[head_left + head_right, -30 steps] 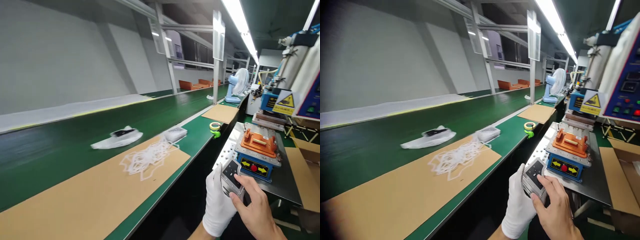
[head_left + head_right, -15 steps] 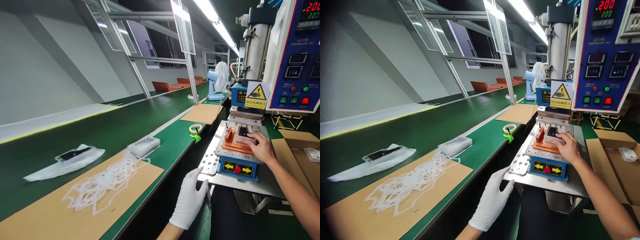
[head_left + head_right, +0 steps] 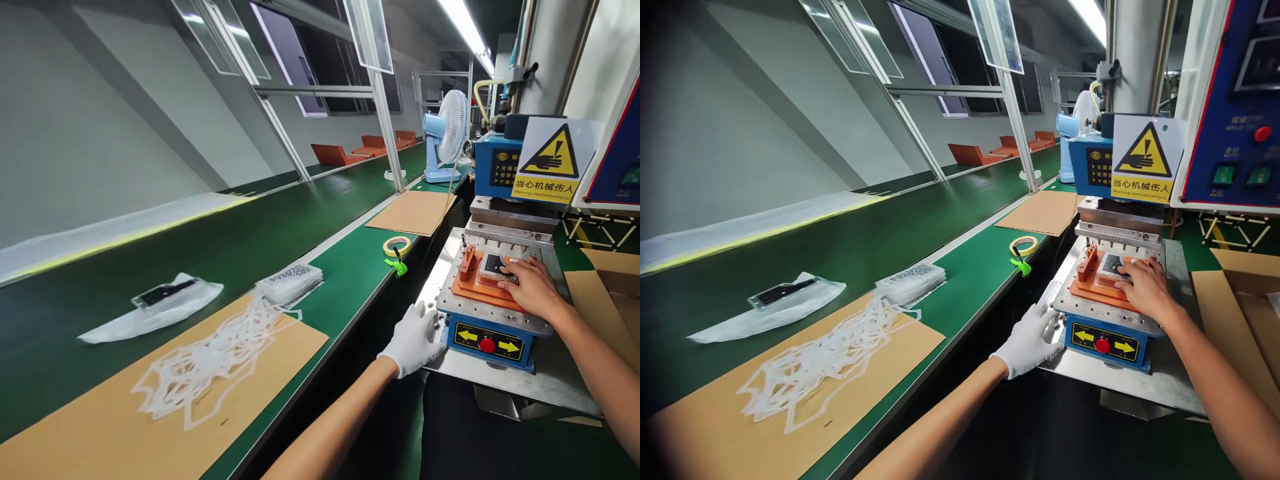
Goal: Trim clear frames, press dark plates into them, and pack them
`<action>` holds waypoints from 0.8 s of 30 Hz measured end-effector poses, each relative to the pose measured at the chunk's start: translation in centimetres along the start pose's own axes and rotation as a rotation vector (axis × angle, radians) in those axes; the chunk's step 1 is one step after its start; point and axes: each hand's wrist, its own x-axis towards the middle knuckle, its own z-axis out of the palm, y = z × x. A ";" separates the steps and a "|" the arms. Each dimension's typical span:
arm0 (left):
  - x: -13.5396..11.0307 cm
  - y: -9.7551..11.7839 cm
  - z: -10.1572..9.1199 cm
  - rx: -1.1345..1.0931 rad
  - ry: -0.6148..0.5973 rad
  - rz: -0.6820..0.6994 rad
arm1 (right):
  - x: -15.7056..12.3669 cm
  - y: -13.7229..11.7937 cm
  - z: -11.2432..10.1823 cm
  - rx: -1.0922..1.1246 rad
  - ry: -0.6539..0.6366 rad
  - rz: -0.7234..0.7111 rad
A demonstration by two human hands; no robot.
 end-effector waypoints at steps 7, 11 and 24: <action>0.7 -1.6 1.1 0.094 -0.046 -0.127 | -2.0 -0.6 -0.8 0.024 0.036 -0.010; 1.8 -2.4 1.7 0.153 0.030 -0.213 | -6.7 -0.3 -0.9 0.146 0.253 0.119; 0.8 -1.2 -3.1 -0.101 0.109 -0.204 | -8.9 1.6 2.0 0.327 0.376 0.303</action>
